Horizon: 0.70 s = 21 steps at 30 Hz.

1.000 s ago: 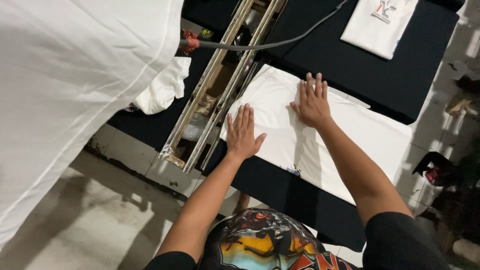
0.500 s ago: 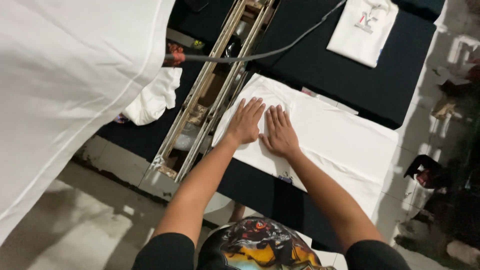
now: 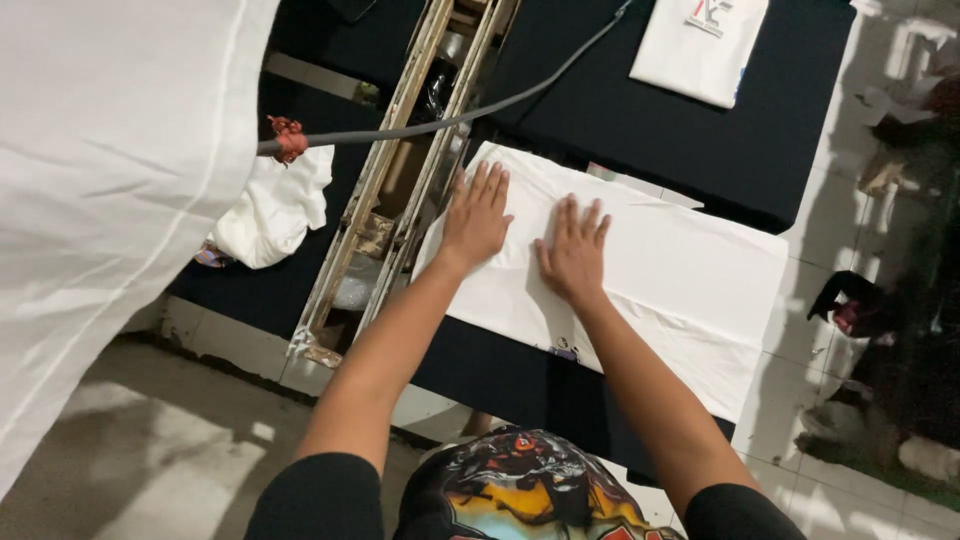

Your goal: Folding a white t-shirt on a flat production surface

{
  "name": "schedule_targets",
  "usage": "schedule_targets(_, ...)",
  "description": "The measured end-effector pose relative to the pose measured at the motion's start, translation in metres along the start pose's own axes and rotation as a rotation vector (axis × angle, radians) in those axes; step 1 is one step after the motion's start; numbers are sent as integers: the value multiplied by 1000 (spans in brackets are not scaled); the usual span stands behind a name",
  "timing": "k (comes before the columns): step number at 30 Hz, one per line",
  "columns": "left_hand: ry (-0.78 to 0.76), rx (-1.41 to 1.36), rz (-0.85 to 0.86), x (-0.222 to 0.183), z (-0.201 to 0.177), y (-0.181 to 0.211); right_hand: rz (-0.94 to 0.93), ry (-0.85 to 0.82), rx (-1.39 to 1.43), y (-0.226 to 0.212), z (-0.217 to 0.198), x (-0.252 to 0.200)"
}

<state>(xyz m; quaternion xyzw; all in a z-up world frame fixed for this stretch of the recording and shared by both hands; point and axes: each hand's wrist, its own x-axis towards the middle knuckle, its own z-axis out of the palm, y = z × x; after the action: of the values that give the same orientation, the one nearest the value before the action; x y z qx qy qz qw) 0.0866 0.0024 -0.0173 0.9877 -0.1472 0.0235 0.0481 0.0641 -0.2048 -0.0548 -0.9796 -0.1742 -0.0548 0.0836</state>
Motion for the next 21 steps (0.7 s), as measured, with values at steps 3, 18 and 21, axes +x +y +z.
schedule_targets(3, 225, -125, 16, -34, 14, 19, 32, 64, 55, -3, -8, -6)
schedule_targets(18, 128, -206, -101, -152, 4, 6, -168, -78, 86, -22, -2, -32)
schedule_targets(21, 135, -188, -69, -164, 4, 24, -307, 26, 128, -44, 8, -62)
